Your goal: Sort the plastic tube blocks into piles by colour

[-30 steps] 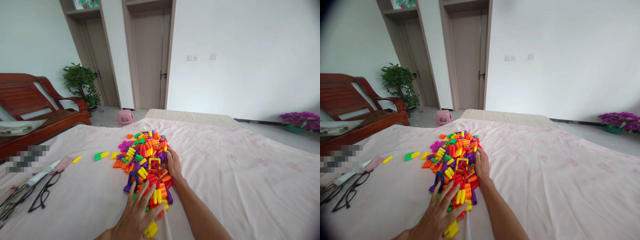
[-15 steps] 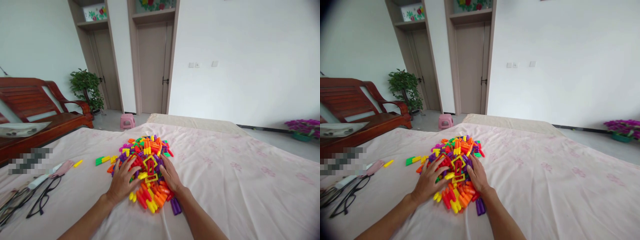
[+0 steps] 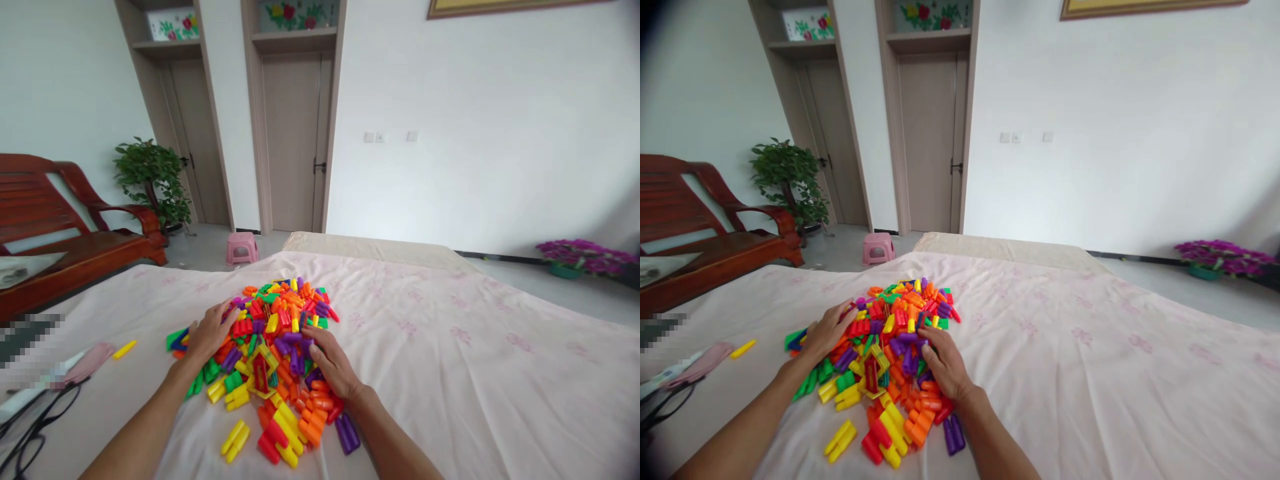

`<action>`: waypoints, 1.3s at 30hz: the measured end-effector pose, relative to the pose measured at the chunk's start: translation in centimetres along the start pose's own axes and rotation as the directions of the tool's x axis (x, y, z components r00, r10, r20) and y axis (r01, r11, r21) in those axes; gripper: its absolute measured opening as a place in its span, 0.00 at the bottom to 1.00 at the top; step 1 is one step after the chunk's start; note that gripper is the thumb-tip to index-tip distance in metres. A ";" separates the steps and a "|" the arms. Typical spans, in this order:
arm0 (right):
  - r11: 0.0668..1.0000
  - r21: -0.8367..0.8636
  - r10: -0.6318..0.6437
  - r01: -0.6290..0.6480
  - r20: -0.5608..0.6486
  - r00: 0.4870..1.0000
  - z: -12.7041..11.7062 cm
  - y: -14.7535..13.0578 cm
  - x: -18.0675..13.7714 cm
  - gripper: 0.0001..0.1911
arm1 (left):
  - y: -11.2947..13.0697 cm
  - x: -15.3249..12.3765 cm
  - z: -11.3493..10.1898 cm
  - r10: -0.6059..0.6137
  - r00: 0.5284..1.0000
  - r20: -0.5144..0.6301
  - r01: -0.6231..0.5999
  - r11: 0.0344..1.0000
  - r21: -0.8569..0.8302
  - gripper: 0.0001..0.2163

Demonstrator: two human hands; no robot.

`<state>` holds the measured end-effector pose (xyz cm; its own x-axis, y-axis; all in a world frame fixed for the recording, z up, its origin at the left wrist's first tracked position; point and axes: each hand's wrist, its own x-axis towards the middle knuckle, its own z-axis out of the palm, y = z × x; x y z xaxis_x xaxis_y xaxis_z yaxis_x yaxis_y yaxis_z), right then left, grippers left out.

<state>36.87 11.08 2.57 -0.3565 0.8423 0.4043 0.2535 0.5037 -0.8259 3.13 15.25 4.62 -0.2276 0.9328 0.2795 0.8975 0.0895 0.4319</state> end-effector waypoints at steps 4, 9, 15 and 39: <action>0.997 0.014 0.074 -0.073 -0.173 0.982 0.3 0.8 0.3 0.24 | 3.6 -0.1 0.6 0.172 0.983 0.057 -0.169 0.984 -0.053 0.25; 0.963 0.205 0.252 -0.173 -0.466 0.848 -1.9 1.5 0.3 0.26 | 9.8 -8.5 -0.8 0.476 0.878 -0.053 -0.469 0.876 0.114 0.26; 0.942 0.260 0.321 -0.210 -0.532 0.784 -2.9 2.9 0.5 0.25 | 14.0 -16.8 1.0 0.817 0.570 0.088 -0.818 0.554 0.153 0.32; 0.976 -0.015 0.189 -0.218 -0.441 0.877 -1.8 3.4 0.9 0.23 | 4.7 5.9 -2.2 0.246 0.967 0.067 -0.203 0.901 -0.383 0.22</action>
<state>39.04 13.92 0.90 0.1319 0.9189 0.3717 0.3384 0.3107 -0.8882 5.12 20.41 10.19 0.0259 0.9473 0.3194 0.7100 -0.2424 0.6612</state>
